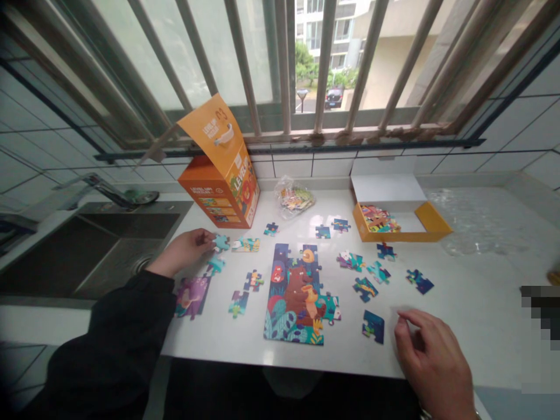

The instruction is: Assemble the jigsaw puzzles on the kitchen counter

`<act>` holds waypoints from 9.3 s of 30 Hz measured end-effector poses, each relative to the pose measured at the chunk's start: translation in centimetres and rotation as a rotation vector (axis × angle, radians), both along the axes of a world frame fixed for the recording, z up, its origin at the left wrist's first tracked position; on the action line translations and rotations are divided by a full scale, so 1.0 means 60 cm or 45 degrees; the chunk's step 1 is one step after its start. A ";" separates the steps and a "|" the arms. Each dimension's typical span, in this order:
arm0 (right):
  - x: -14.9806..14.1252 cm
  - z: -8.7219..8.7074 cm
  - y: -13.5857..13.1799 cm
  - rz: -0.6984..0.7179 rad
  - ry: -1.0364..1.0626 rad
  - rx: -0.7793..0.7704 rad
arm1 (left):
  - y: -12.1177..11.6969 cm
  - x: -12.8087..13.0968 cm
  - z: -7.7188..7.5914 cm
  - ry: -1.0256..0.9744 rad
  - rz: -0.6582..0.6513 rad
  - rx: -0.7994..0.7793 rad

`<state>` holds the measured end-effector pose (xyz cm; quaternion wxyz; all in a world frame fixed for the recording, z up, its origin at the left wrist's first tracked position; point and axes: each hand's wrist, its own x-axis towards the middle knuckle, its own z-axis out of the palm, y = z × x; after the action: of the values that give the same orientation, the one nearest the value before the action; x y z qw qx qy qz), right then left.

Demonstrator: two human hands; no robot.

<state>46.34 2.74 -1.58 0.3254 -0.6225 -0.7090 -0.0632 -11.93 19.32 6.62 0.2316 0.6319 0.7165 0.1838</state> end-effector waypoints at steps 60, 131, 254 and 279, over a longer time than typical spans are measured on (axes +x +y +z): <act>-0.541 0.117 0.356 0.879 -0.509 -0.676 | -0.043 -0.002 -0.022 0.207 -0.301 0.035; -0.515 0.114 0.325 1.189 -0.561 -0.631 | 0.017 0.011 -0.051 -0.284 -0.031 0.029; 0.008 0.167 0.242 0.445 -0.265 -0.692 | -0.289 0.317 -0.091 0.410 -1.044 0.728; 0.041 0.081 0.199 0.195 -0.117 -0.594 | -0.289 0.318 -0.092 0.370 -1.013 0.751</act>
<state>48.78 14.65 3.28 0.1442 -0.6216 -0.7636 0.0987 7.14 1.99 1.11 -0.0064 0.9129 0.3633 0.1859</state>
